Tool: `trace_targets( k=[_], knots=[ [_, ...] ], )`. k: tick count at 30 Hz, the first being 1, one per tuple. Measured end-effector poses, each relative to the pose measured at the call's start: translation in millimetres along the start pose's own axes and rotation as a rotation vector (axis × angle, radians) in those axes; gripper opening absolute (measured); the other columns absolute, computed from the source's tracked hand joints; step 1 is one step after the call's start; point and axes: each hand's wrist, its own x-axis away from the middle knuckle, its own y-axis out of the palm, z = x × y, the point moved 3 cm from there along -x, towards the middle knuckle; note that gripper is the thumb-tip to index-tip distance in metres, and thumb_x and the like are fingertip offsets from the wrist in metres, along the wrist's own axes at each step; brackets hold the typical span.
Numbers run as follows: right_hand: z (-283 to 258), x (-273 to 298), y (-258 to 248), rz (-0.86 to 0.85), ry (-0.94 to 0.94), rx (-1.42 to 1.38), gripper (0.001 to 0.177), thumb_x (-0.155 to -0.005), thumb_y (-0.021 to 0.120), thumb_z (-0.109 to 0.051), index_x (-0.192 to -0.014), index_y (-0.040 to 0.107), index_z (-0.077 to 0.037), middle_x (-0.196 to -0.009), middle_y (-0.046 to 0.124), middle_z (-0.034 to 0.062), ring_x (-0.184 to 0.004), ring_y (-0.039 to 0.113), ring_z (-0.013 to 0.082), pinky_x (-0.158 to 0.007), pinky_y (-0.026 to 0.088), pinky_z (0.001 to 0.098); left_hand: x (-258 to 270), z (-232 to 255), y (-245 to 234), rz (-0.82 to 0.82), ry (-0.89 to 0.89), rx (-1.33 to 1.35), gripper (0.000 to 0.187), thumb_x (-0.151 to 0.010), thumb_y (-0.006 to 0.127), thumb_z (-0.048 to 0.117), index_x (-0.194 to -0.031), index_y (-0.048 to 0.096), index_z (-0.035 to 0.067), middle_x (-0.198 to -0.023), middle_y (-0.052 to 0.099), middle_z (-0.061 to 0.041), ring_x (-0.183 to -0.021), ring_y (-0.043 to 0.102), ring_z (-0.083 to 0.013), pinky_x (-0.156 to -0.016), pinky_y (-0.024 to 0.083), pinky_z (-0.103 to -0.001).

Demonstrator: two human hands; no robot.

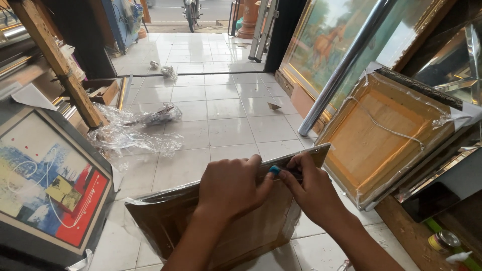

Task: Wrapping a picture frame with protective plastic film and cutting it to size.

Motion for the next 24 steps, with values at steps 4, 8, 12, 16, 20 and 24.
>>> trace_targets(
  k=[4,8,12,16,20,24],
  knots=[
    [-3,-3,-1,0.031,-0.048,0.018,0.03,-0.104,0.073,-0.037,-0.117,0.058,-0.014,-0.096,0.086,0.0054,-0.074,0.082,0.0199,-0.067,0.062,0.0393,0,0,1,0.017,0.003,-0.007,0.047,-0.106,0.062,0.06,-0.092,0.069,0.016,-0.071,0.076,-0.005,-0.051,0.069,-0.0319,-0.053,0.053,-0.048],
    [-10,0,-3,-0.014,0.021,-0.012,0.031,-0.108,0.069,-0.042,-0.12,0.06,-0.015,-0.1,0.083,0.0137,-0.092,0.083,0.0325,-0.079,0.063,0.0476,4,1,-15,-0.033,0.015,0.082,0.043,-0.106,0.062,0.052,-0.106,0.076,0.011,-0.08,0.081,-0.013,-0.068,0.078,-0.0385,-0.065,0.061,-0.052],
    [-1,-9,-2,-0.042,0.021,-0.179,0.044,-0.102,0.076,-0.052,-0.12,0.066,-0.013,-0.095,0.08,0.0188,-0.1,0.08,0.0394,-0.088,0.061,0.0528,6,2,-29,-0.075,0.019,0.163,0.047,-0.101,0.068,0.047,-0.119,0.081,0.005,-0.091,0.084,-0.023,-0.087,0.084,-0.0469,-0.076,0.067,-0.059],
    [35,-9,-3,0.015,0.032,-0.368,0.062,-0.082,0.096,-0.05,-0.113,0.07,-0.003,-0.091,0.073,0.0198,-0.097,0.071,0.0366,-0.092,0.058,0.0553,4,-4,-13,-0.084,0.038,0.088,0.048,-0.095,0.079,0.046,-0.123,0.079,0.007,-0.094,0.085,-0.02,-0.089,0.085,-0.0443,-0.076,0.068,-0.059],
    [52,5,-17,0.259,0.098,-0.823,0.035,-0.107,0.076,-0.035,-0.087,0.057,-0.012,-0.076,0.048,0.0012,-0.076,0.053,0.0176,-0.072,0.046,0.0354,-3,-18,-6,-0.13,0.094,0.041,0.039,-0.095,0.084,0.036,-0.126,0.075,0.014,-0.095,0.085,-0.015,-0.094,0.084,-0.0456,-0.081,0.067,-0.061],
    [77,14,-20,0.323,0.325,-1.039,0.019,-0.112,0.056,-0.02,-0.122,0.04,-0.018,-0.087,0.032,-0.0057,-0.064,0.039,0.0075,-0.046,0.03,0.0224,-16,-52,-8,-0.296,0.04,-0.036,0.05,-0.097,0.082,0.043,-0.143,0.068,0.026,-0.112,0.086,-0.012,-0.113,0.08,-0.0477,-0.1,0.063,-0.067]
  ],
)
